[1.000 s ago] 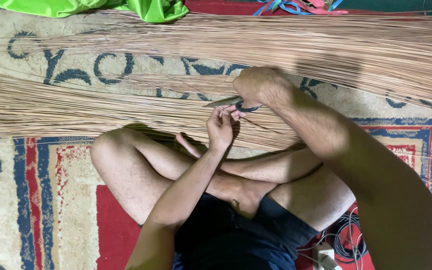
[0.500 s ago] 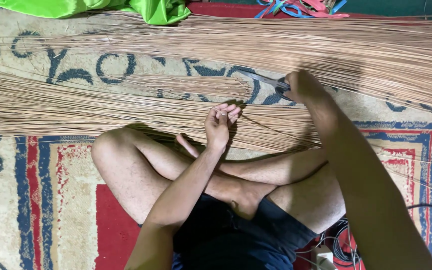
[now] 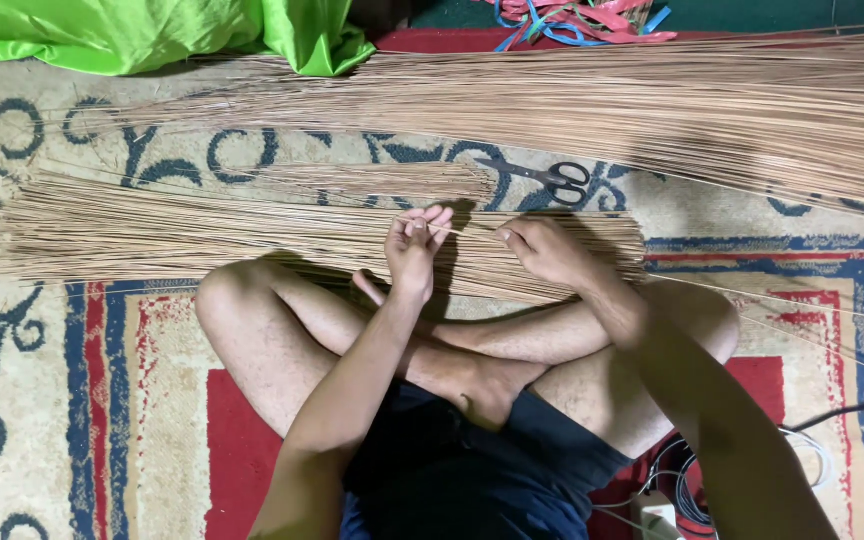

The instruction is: Assembling a broom by gathering, aligning, and trimming palm leaf ribs

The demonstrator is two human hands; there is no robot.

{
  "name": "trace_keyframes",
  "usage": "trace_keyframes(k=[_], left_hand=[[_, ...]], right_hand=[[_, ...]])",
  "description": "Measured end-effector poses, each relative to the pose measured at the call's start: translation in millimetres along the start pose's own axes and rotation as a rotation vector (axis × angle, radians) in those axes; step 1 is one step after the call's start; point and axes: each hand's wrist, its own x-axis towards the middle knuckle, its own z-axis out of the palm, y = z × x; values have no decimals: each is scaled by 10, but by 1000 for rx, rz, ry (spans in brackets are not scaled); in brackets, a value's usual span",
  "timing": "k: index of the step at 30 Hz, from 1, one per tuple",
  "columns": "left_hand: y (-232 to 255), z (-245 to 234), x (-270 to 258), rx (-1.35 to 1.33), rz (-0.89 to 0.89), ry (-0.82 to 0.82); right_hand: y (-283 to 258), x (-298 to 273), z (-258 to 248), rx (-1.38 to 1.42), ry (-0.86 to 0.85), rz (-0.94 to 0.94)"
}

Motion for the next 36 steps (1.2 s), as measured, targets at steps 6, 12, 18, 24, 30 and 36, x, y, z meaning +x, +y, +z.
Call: trace_keyframes(k=[6, 12, 18, 24, 30, 36], left_hand=[[528, -189, 251, -39, 66, 44], [620, -484, 508, -84, -135, 105], [642, 444, -562, 1243, 202, -339], [432, 304, -218, 2031, 758, -677], [686, -199, 123, 2079, 512, -640], [1085, -367, 79, 2244, 600, -609]], right_hand=[[211, -175, -73, -74, 49, 4], [305, -206, -58, -107, 124, -2], [337, -37, 256, -212, 108, -81], [-40, -74, 243, -228, 50, -115], [507, -378, 21, -364, 59, -69], [1057, -447, -27, -618, 154, -101]])
